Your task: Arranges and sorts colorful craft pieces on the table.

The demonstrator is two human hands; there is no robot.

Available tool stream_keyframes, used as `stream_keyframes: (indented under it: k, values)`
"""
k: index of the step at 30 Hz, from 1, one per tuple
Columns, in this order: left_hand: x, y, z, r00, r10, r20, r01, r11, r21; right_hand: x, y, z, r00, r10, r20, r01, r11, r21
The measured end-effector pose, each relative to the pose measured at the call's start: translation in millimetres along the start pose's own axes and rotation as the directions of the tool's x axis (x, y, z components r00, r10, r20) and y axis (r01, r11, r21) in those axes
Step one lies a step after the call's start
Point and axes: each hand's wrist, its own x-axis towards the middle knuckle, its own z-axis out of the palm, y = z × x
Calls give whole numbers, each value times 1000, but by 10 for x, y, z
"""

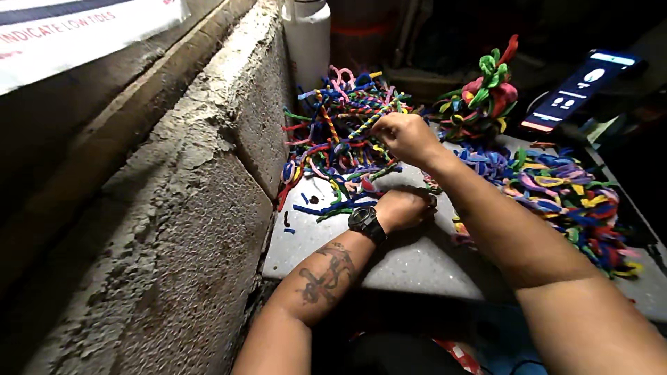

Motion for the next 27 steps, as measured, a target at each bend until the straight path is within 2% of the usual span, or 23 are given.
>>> stream_keyframes:
  k: [4,5,8,11,12,16,17,19,21,23,25,27]
  values:
    - [-2,-10,69,1000,-10,-3,10,1000,-29,-107,24,16,960,168,223,-164,986,-37]
    - [0,-18,68,1000,9,-30,-10,999,-48,-119,32,11,963,173,205,-164,985,-59]
    - [5,-59,29,997,17,-75,-24,996,-90,-47,49,-94,993,116,-22,-118,988,-100]
    - [7,-149,34,981,28,-191,-43,996,-76,161,112,-224,975,110,-195,-138,981,-139]
    - [11,-193,28,977,22,-211,-37,997,-68,234,180,-250,975,118,-190,-148,976,-157]
    - [-14,-347,-73,955,-67,-290,52,997,-58,353,386,-330,995,99,-5,-96,956,-278]
    - [-34,-357,-105,938,-98,-331,80,994,-70,316,377,-375,995,96,-12,-95,948,-304]
    - [-89,-314,-199,899,-199,-391,132,973,-191,156,316,-477,987,111,-120,-143,939,-312]
    - [-145,-235,-284,855,-345,-388,160,886,-435,-93,181,-529,962,183,-205,-231,943,-241]
    - [-189,-161,-344,816,-486,-313,130,682,-720,-392,39,-418,951,260,-165,-280,954,-109]
    - [-205,-133,-368,773,-564,-291,42,503,-863,-616,-50,-188,950,312,26,-312,950,-15]
    - [-219,-112,-403,702,-640,-313,-21,421,-907,-681,-52,-33,931,302,207,-314,949,29]
